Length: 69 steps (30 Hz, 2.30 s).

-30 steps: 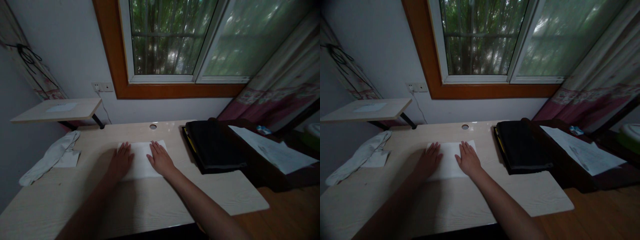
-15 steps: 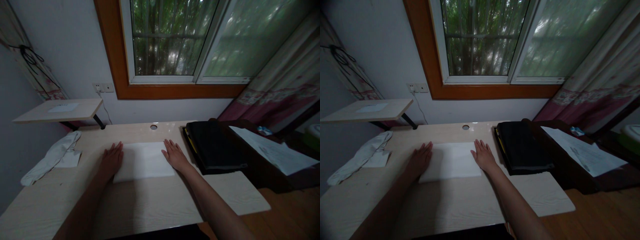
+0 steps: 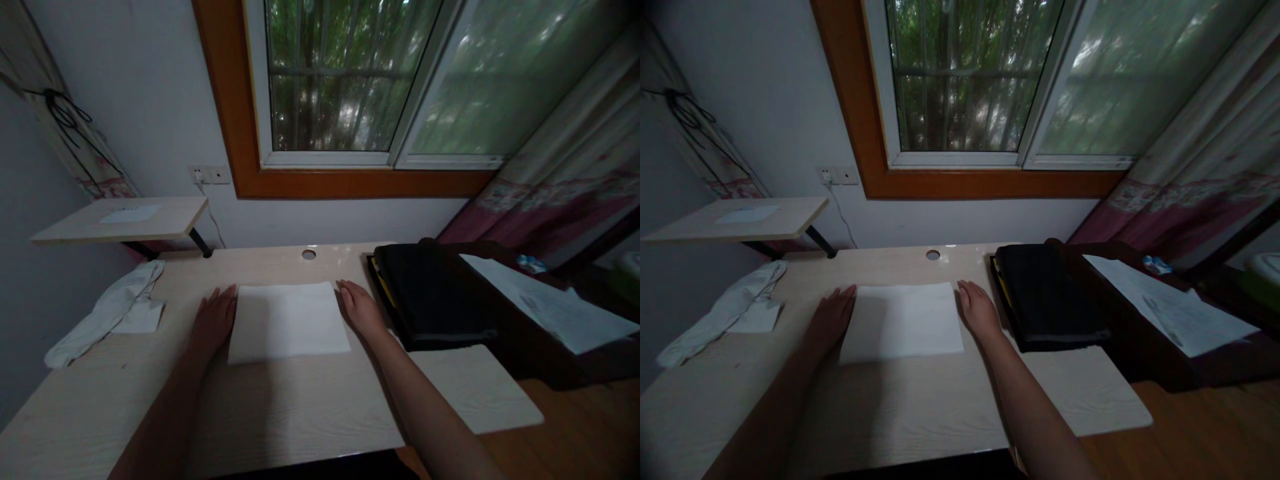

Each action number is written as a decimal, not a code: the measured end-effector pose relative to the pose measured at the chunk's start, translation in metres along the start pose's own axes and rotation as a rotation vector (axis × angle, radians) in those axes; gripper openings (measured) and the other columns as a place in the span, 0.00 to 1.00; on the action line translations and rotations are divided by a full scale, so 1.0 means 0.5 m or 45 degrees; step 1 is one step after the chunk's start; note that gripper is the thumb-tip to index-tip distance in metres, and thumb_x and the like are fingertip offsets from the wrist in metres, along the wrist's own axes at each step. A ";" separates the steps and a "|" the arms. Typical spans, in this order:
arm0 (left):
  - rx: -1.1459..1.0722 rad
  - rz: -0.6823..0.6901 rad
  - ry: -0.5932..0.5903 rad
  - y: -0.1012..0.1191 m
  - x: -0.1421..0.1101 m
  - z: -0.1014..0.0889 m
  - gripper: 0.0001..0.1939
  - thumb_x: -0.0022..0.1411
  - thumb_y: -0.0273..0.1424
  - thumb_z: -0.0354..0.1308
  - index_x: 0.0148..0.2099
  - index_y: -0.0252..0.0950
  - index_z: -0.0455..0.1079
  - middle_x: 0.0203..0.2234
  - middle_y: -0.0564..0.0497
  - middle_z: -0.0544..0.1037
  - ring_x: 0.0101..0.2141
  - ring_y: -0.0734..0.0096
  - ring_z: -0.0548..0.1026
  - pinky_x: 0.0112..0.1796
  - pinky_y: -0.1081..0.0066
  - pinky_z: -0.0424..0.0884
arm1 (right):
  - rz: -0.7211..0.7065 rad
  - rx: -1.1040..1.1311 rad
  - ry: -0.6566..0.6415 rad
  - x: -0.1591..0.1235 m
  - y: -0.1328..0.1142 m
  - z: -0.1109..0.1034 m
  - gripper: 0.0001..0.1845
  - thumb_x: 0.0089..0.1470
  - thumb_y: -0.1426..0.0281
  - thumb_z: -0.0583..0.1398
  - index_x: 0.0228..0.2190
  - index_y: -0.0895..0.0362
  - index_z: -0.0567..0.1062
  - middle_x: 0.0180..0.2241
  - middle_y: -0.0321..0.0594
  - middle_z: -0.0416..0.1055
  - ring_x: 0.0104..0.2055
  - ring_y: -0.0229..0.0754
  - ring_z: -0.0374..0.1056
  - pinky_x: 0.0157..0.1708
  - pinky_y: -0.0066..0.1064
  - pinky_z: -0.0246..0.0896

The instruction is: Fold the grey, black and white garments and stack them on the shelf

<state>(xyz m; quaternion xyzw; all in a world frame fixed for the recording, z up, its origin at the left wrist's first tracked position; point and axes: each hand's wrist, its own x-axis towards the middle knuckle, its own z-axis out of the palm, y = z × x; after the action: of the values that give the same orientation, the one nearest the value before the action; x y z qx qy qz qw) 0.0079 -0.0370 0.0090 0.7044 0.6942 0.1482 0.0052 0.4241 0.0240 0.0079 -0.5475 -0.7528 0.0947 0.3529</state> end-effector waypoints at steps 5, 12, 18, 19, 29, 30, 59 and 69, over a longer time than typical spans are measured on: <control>0.009 0.034 0.019 -0.007 0.000 -0.003 0.30 0.71 0.27 0.40 0.73 0.39 0.53 0.68 0.42 0.65 0.68 0.50 0.60 0.63 0.42 0.57 | -0.085 0.062 0.010 0.001 -0.011 -0.008 0.21 0.68 0.64 0.51 0.55 0.53 0.77 0.53 0.46 0.77 0.56 0.52 0.71 0.60 0.50 0.65; 0.000 0.213 0.046 -0.006 -0.002 -0.001 0.29 0.71 0.27 0.41 0.71 0.48 0.59 0.68 0.48 0.65 0.66 0.54 0.62 0.63 0.42 0.57 | -0.283 0.150 -0.049 -0.002 -0.030 -0.010 0.20 0.69 0.65 0.53 0.57 0.49 0.76 0.58 0.43 0.73 0.61 0.49 0.67 0.62 0.49 0.62; 0.044 0.212 0.029 -0.021 -0.001 0.016 0.30 0.69 0.24 0.42 0.70 0.47 0.61 0.68 0.47 0.65 0.65 0.52 0.64 0.63 0.40 0.57 | -0.331 0.040 -0.215 -0.008 -0.035 -0.005 0.20 0.68 0.64 0.54 0.58 0.49 0.75 0.61 0.41 0.71 0.67 0.51 0.60 0.66 0.56 0.54; 0.047 0.209 0.034 -0.023 0.000 0.018 0.30 0.69 0.25 0.42 0.70 0.46 0.61 0.67 0.46 0.65 0.65 0.52 0.64 0.63 0.41 0.58 | -0.304 0.012 -0.230 -0.008 -0.034 -0.004 0.20 0.69 0.64 0.54 0.57 0.49 0.75 0.61 0.41 0.71 0.68 0.52 0.60 0.66 0.57 0.53; -0.018 0.146 0.087 -0.029 0.010 0.025 0.28 0.68 0.25 0.43 0.67 0.37 0.65 0.66 0.41 0.67 0.65 0.51 0.65 0.64 0.45 0.58 | -0.118 -0.116 -0.180 -0.005 -0.005 0.011 0.23 0.68 0.71 0.50 0.59 0.51 0.72 0.61 0.42 0.71 0.66 0.52 0.62 0.66 0.56 0.52; -0.047 0.133 0.105 -0.031 0.010 0.027 0.28 0.67 0.25 0.43 0.67 0.36 0.65 0.65 0.41 0.68 0.65 0.51 0.65 0.64 0.45 0.59 | -0.111 -0.113 -0.176 -0.005 -0.004 0.012 0.23 0.68 0.71 0.49 0.59 0.51 0.72 0.60 0.42 0.71 0.66 0.52 0.62 0.66 0.55 0.52; 0.053 0.941 -0.005 0.019 -0.127 -0.060 0.34 0.68 0.40 0.58 0.73 0.46 0.54 0.70 0.47 0.60 0.70 0.53 0.55 0.65 0.45 0.60 | -0.816 0.119 -0.526 -0.106 -0.130 -0.083 0.25 0.62 0.60 0.63 0.58 0.51 0.71 0.58 0.48 0.71 0.62 0.52 0.65 0.59 0.47 0.66; 0.077 0.983 0.075 0.000 -0.135 -0.075 0.33 0.68 0.25 0.52 0.73 0.45 0.53 0.66 0.48 0.67 0.67 0.62 0.63 0.67 0.52 0.58 | -0.850 -0.029 -0.386 -0.120 -0.046 -0.119 0.21 0.63 0.67 0.62 0.57 0.49 0.74 0.55 0.44 0.76 0.59 0.50 0.72 0.60 0.46 0.70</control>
<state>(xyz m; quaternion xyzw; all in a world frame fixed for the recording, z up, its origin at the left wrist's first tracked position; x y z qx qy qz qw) 0.0001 -0.1106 0.0312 0.9091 0.3817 0.1391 -0.0917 0.4534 -0.0529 0.0379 -0.2552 -0.9348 0.0460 0.2427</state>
